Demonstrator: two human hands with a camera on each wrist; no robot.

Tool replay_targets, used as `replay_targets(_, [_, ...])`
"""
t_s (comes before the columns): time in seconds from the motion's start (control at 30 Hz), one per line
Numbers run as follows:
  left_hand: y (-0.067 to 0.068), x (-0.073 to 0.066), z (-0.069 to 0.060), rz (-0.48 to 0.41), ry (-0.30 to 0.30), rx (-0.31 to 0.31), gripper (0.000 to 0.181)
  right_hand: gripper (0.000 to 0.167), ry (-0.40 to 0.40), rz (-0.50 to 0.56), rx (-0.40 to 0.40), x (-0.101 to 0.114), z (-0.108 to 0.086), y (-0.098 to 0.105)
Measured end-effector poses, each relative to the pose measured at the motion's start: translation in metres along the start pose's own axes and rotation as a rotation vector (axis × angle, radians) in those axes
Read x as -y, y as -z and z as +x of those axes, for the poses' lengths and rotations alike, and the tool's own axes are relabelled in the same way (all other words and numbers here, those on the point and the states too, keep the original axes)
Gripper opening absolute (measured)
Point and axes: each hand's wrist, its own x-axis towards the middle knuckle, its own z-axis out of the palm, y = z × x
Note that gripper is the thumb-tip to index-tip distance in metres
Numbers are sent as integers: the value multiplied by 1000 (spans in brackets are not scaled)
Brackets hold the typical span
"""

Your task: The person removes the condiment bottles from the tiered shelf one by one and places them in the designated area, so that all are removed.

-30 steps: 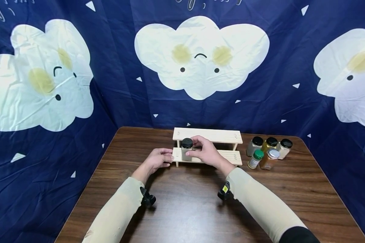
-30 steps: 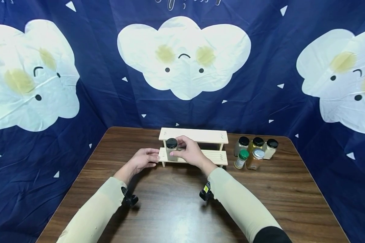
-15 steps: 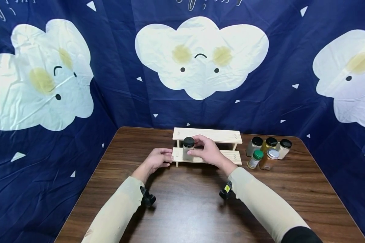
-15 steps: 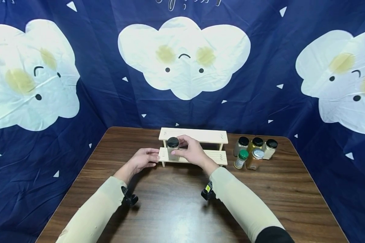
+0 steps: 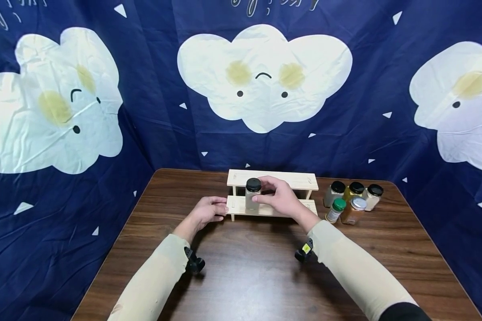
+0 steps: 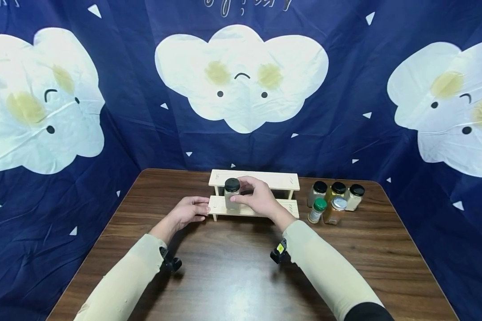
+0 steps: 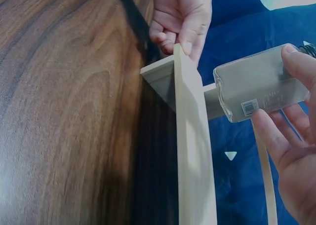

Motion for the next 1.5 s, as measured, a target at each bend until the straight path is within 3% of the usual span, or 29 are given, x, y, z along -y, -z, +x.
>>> replay_targets(0.3, [-1,-1,-2,3,-2,-14,44,49,-21,14,-7,11,-9,20])
replay_targets(1.0, [-2,-2,-3,2,-4,-14,46,49,-17,-25,-76,20,-40,93])
replay_targets(1.5, [-4,-3,-5,0,-13,-7,46,48,14,-46,-183,20,-71,139])
